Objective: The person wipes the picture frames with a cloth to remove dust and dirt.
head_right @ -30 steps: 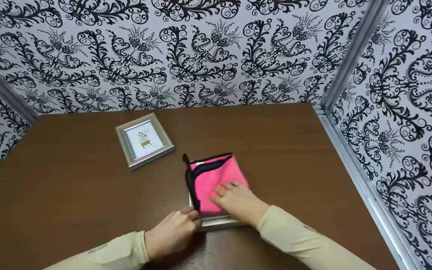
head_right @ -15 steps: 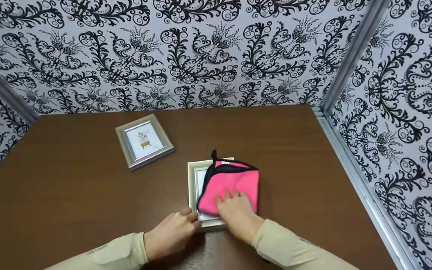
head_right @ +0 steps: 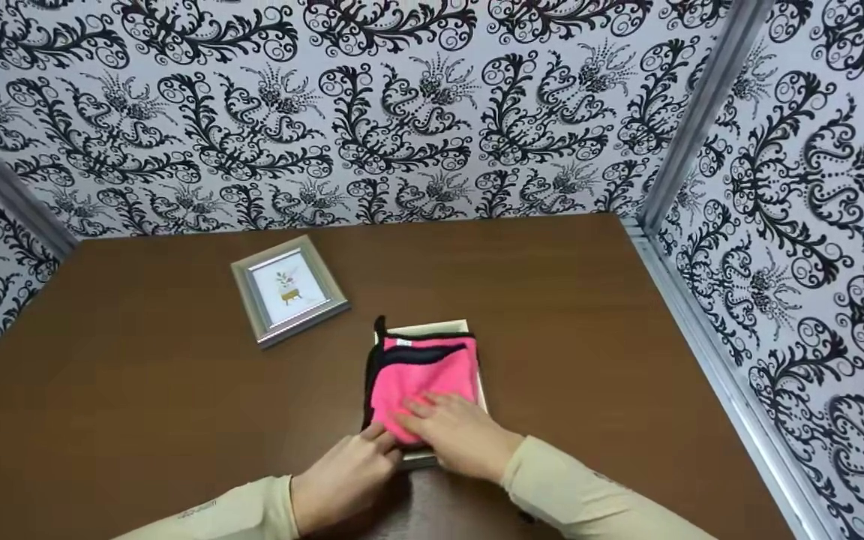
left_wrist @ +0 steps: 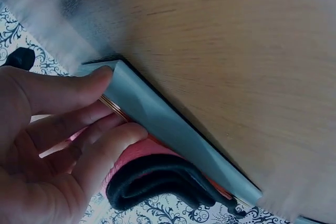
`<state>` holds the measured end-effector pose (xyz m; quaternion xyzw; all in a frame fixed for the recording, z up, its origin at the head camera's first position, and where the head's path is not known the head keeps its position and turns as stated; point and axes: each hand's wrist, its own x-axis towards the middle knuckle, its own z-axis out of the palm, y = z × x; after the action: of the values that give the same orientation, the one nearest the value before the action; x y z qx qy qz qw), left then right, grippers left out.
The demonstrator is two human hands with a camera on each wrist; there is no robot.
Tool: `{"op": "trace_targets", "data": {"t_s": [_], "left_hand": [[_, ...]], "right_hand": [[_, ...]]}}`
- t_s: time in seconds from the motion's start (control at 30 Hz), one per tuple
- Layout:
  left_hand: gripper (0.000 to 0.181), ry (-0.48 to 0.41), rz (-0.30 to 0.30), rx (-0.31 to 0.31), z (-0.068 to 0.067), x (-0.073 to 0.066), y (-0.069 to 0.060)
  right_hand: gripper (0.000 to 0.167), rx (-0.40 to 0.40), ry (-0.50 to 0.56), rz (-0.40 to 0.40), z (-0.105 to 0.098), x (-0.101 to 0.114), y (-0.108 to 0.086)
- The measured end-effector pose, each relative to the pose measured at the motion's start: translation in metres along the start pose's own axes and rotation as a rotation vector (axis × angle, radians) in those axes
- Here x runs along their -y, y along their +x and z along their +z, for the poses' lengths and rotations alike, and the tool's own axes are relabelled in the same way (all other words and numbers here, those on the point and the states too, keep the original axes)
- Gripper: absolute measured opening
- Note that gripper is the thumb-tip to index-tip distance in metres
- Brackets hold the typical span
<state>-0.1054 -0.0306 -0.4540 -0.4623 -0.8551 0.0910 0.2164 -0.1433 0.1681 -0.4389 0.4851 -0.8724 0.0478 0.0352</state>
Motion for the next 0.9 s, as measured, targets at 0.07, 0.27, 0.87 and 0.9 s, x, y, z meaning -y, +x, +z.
{"op": "trace_targets", "data": {"t_s": [0.07,0.27,0.87,0.9], "left_hand": [[0.016,0.005,-0.005,-0.009,0.000,-0.001,0.000],[0.017,-0.016,-0.015,0.022,-0.002,0.000,0.001],[0.019,-0.190,-0.067,-0.040,0.006,0.007,-0.007],[0.019,-0.208,-0.067,-0.058,0.007,0.008,-0.008]], "right_hand": [[0.060,0.016,-0.044,-0.018,-0.003,-0.003,-0.006],[0.058,-0.026,-0.257,-0.011,-0.009,-0.011,-0.030],[0.064,-0.004,-0.219,0.052,-0.006,0.011,-0.027],[0.064,-0.014,-0.220,0.042,-0.005,0.011,-0.027]]}}
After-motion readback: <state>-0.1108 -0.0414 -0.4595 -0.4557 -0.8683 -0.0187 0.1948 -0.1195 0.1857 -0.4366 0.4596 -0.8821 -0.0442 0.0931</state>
